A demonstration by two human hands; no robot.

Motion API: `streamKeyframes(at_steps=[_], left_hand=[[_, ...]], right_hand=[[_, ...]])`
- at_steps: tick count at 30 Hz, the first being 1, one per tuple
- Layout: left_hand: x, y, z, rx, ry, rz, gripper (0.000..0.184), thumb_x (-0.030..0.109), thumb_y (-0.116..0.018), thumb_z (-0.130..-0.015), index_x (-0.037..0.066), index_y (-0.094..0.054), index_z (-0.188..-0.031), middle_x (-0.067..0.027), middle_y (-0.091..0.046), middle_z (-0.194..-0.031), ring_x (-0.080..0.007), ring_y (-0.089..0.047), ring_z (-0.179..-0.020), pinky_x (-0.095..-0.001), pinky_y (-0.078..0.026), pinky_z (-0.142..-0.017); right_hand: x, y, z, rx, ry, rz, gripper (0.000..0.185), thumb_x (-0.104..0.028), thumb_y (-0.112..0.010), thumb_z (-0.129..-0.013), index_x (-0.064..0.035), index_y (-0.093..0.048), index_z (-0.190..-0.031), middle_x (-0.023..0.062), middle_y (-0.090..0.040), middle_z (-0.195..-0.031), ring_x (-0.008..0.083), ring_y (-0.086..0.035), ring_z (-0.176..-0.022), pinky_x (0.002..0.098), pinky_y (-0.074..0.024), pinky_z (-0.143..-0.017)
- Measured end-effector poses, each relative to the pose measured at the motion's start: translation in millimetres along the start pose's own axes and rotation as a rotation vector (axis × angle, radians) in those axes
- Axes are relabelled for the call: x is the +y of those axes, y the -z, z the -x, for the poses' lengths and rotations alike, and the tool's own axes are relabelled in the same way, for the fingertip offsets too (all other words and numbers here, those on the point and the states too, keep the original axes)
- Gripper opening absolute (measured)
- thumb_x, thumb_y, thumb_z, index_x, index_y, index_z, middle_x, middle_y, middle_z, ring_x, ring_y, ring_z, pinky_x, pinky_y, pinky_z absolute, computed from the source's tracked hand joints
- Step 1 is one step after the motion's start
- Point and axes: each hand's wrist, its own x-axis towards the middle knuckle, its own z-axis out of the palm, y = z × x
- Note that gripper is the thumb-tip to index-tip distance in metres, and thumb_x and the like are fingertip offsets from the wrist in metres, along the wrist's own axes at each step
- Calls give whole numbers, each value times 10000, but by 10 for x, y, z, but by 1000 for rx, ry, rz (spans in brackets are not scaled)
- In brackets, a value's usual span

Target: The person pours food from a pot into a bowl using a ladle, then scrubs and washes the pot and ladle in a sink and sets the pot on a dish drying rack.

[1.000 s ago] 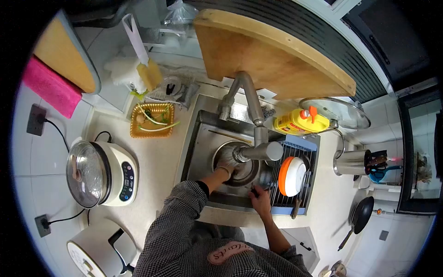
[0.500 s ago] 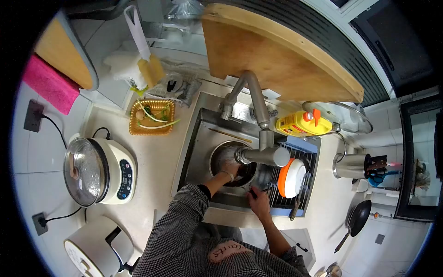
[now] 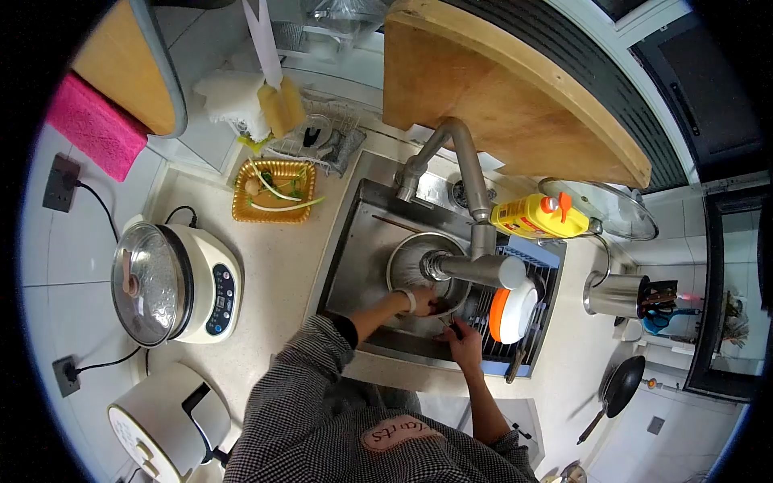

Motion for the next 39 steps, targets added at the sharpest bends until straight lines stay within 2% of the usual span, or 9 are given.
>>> streamKeyframes(at_steps=[2,4,10,13,20,22,27,35,39], left_hand=[[-13,90,85,-181,-41,-168,369,264,-510,-805,19,-597,-1067,-219,-593,-1050,-350,-561,-987,-432,-433,-869],[-109,-14,59,18,-220,-214,327,240,-478,-831,16,-606,-1033,-221,-614,-975,-349,-592,-883,-434,-449,-794],[468,113,142,299,33,433,295,205,-473,-866,79,-578,-1111,-185,-583,-1006,-328,-538,-995,-372,-428,-858],[451,-145,111,450,-345,203,307,142,-529,-825,79,-587,-1120,-187,-585,-955,-308,-523,-985,-369,-411,-849],[-17,134,324,128,-451,70,315,103,-555,-796,46,-597,-1104,-169,-541,-1104,-316,-530,-985,-369,-415,-877],[-223,206,297,-148,-221,-17,342,105,-560,-796,28,-568,-1129,-159,-513,-1183,-315,-539,-987,-375,-418,-880],[66,461,522,-107,257,-352,428,167,-576,-798,63,-502,-1207,-150,-492,-1241,-275,-491,-1110,-369,-387,-943],[-222,-140,-351,383,183,273,448,353,-285,-934,107,-441,-1274,-91,-375,-1370,-273,-381,-1231,-447,-325,-997],[152,116,238,207,121,299,350,295,-556,-823,60,-607,-1077,-147,-586,-1119,-310,-517,-1076,-347,-401,-923]], right_hand=[[84,-16,-11,15,44,-102,327,-229,-591,-804,21,-597,-1014,202,-637,-872,306,-637,-821,366,-475,-690],[165,-77,-6,19,60,-88,331,-227,-594,-806,27,-594,-1018,202,-638,-875,294,-635,-820,358,-471,-693],[102,-215,45,31,88,-180,310,-221,-617,-791,39,-590,-958,120,-601,-710,135,-519,-623,281,-420,-587],[12,-200,16,30,41,-217,272,-200,-606,-794,38,-594,-926,92,-593,-681,114,-499,-597,265,-406,-554],[265,-220,-33,-101,-166,-262,288,-173,-607,-803,20,-601,-1017,159,-656,-793,147,-596,-714,287,-450,-642],[275,-170,-20,-65,-104,-298,293,-171,-612,-803,18,-597,-1027,158,-658,-818,160,-607,-741,290,-456,-661],[280,-116,-13,30,72,-228,310,-170,-618,-810,35,-587,-1041,66,-639,-769,69,-498,-648,235,-425,-602],[49,-198,88,60,150,-54,389,-209,-611,-802,24,-564,-1111,210,-642,-872,307,-644,-804,353,-485,-689],[42,-121,-16,76,-6,-76,402,-258,-626,-778,-47,-586,-1118,187,-645,-869,345,-631,-805,376,-489,-670]])
